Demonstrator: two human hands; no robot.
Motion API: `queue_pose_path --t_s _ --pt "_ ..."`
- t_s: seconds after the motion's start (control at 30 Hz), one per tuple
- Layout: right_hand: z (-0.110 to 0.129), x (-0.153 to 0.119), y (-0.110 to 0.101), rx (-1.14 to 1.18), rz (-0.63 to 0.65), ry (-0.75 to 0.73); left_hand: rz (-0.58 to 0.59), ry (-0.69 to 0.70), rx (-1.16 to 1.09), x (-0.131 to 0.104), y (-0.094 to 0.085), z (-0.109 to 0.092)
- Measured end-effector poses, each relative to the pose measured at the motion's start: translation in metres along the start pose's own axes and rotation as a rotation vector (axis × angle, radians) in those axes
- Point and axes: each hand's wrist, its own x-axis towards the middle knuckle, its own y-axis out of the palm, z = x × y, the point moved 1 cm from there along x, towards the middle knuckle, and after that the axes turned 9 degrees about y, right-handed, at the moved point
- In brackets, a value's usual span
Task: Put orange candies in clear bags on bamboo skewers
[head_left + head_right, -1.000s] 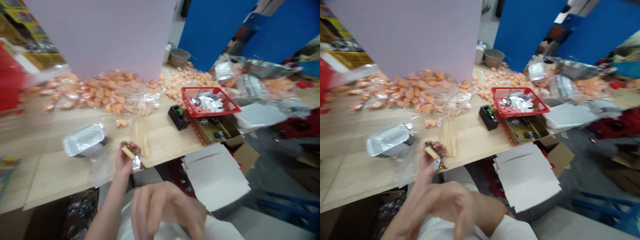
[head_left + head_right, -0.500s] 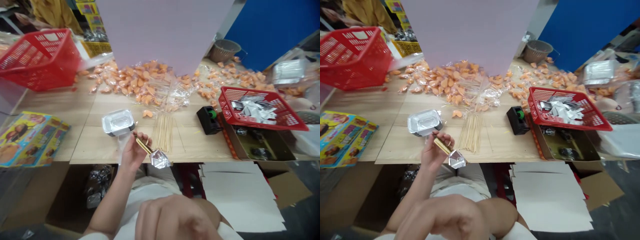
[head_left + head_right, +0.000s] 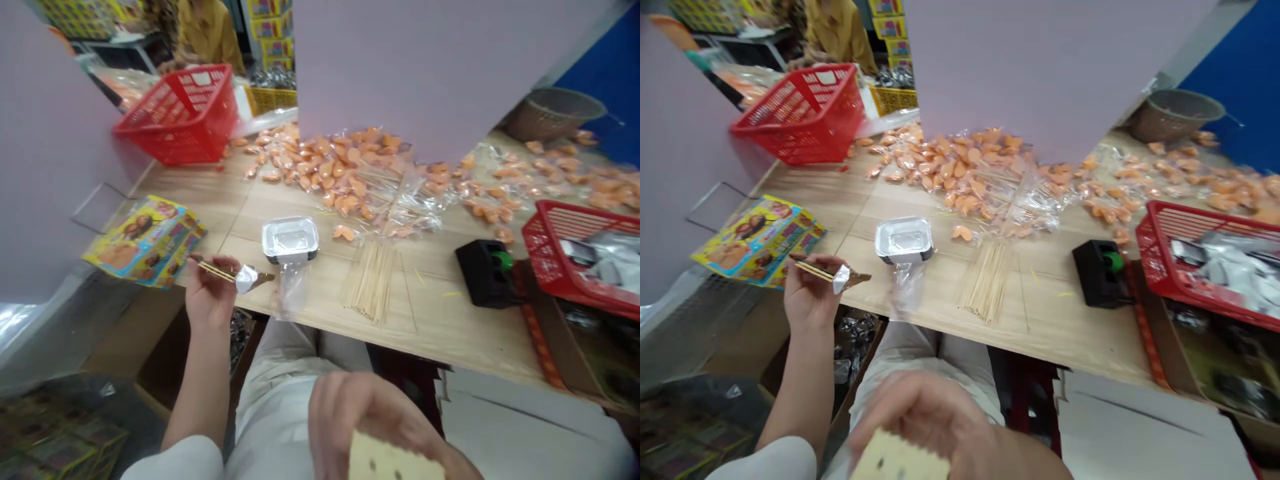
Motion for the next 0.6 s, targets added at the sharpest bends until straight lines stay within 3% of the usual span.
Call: queue_pose_path --t_s 0.13,0.23,0.33,0.4,0.5,0.6 --pt "-0.020 0.000 -0.031 0.113 -0.269 0.046 -0.129 0.185 0.180 0.036 -0.018 -0.029" --pt "-0.031 -0.004 -0.046 0.126 -0.422 0.105 -0.016 0.421 0.361 0.085 -0.013 -0.071" --pt "-0.037 -0.007 -0.056 0.138 -0.526 0.091 0.062 0.903 0.533 0.144 -0.007 -0.120" --pt "-0.040 -0.007 -0.062 0.127 -0.530 0.079 0.072 1.094 0.681 0.175 -0.008 -0.143" --pt "-0.044 -0.008 -0.070 0.125 -0.506 0.082 0.057 1.124 0.829 0.194 -0.021 -0.155" --pt "-0.048 -0.009 -0.076 0.164 -0.550 0.093 0.060 0.987 0.799 0.182 -0.041 -0.153"
